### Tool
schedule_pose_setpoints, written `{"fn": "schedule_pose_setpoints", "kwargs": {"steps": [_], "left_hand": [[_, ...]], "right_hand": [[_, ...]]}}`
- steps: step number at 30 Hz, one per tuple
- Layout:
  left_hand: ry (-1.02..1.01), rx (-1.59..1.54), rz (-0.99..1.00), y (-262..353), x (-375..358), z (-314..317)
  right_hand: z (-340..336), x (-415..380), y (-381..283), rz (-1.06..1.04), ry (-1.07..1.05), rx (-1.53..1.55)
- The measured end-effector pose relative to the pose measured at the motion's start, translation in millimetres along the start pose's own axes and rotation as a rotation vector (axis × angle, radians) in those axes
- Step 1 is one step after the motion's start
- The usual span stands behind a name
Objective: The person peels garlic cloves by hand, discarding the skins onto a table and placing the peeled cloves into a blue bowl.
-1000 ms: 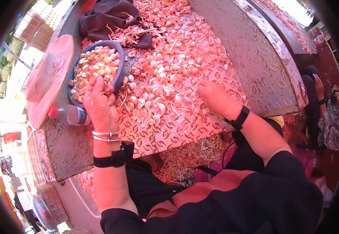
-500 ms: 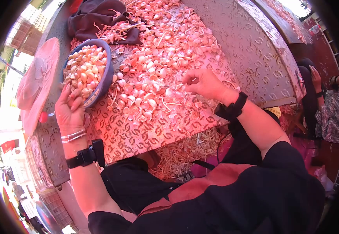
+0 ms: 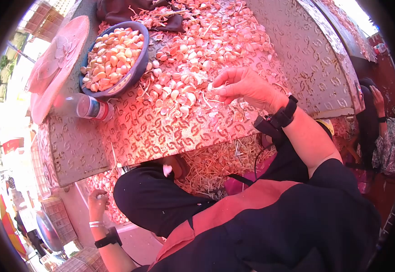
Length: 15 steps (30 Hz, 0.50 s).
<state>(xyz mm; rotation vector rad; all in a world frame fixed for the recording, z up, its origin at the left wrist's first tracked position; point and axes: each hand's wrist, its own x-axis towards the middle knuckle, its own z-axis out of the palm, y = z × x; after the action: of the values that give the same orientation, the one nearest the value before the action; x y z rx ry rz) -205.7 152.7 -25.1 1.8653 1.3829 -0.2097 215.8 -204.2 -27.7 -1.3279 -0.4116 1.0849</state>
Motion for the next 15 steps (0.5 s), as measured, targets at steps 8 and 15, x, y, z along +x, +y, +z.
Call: {"fn": "schedule_pose_setpoints", "kwargs": {"steps": [8, 15], "left_hand": [[0.166, 0.354, 0.524, 55, -20, 12], [-0.715, -0.893, 0.187, 233, -101, 114]], "right_hand": [[41, -32, -31, -0.136, -0.368, 0.185], [92, -44, -13, -0.711, -0.056, -0.52]]}}
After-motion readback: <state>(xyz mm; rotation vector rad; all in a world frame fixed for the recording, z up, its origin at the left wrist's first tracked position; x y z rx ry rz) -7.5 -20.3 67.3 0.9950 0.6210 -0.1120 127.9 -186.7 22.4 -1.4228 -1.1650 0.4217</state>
